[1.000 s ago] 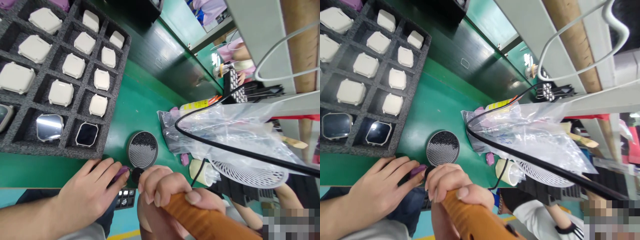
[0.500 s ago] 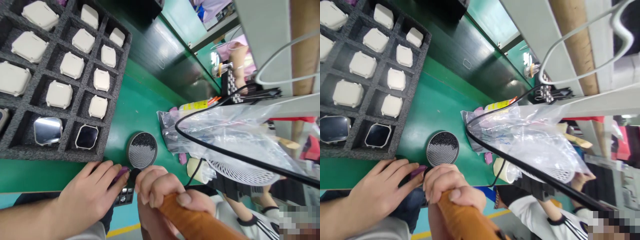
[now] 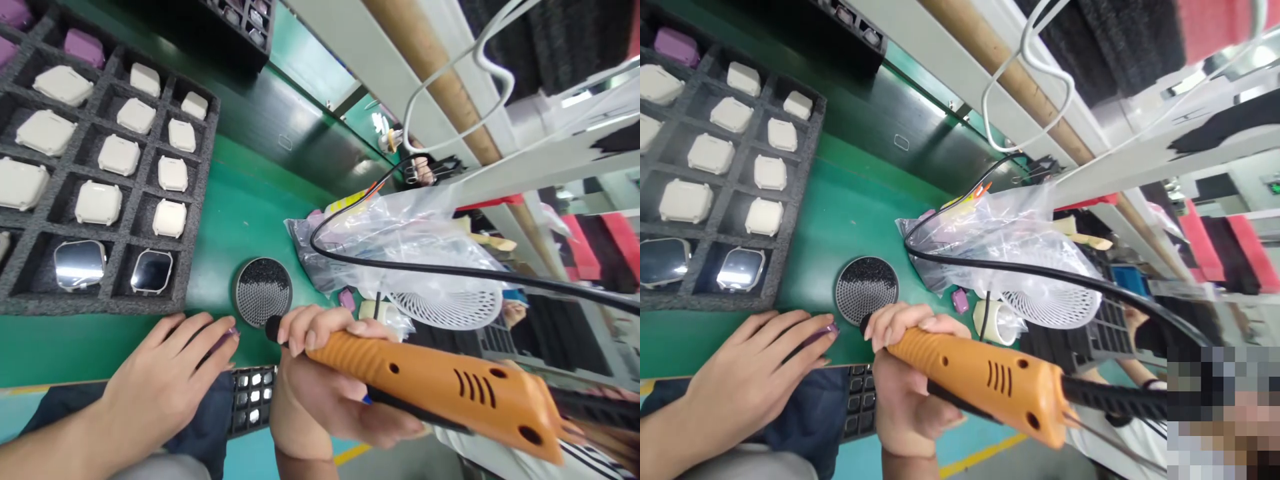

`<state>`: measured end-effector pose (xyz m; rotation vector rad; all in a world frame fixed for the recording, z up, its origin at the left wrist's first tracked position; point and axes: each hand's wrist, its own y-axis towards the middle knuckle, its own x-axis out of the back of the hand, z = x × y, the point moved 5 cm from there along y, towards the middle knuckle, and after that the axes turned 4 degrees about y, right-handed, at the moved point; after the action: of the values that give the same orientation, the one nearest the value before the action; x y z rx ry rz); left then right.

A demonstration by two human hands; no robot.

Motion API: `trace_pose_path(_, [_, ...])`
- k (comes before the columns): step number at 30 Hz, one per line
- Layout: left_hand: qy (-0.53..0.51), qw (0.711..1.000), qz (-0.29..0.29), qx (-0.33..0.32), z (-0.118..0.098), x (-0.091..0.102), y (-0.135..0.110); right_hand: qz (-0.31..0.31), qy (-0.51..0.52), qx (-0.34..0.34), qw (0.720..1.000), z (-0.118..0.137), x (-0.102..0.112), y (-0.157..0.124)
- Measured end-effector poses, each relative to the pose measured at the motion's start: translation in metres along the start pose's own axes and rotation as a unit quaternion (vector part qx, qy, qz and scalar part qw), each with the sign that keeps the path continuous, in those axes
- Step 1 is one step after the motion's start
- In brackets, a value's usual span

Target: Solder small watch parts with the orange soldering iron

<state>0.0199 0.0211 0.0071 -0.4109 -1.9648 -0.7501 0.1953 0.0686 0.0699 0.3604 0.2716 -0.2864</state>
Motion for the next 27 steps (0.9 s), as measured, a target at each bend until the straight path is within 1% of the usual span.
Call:
trace_pose_path(3, [0.006,1.000,-0.003,0.012,-0.0001,0.0001,0.0012,0.000,0.004,-0.015,1.000,-0.0021,-0.0005,-0.0014])
trace_pose_path(7, [-0.020,1.000,0.019,0.015,-0.0012,-0.0011,-0.0013,-0.024,0.009,-0.024,0.999,-0.0037,-0.0004,-0.0024])
trace_pose_path(10, [-0.032,0.999,0.034,0.019,-0.0007,-0.0030,-0.0037,-0.029,0.005,-0.027,0.999,-0.0052,-0.0001,-0.0029])
trace_pose_path(16, [-0.024,0.999,0.017,0.015,0.0005,-0.0032,-0.0031,-0.021,0.001,-0.014,1.000,-0.0059,-0.0002,-0.0022])
trace_pose_path(27, [-0.024,1.000,0.011,0.015,0.0005,-0.0014,0.0003,-0.009,-0.011,0.005,1.000,-0.0070,-0.0018,-0.0008])
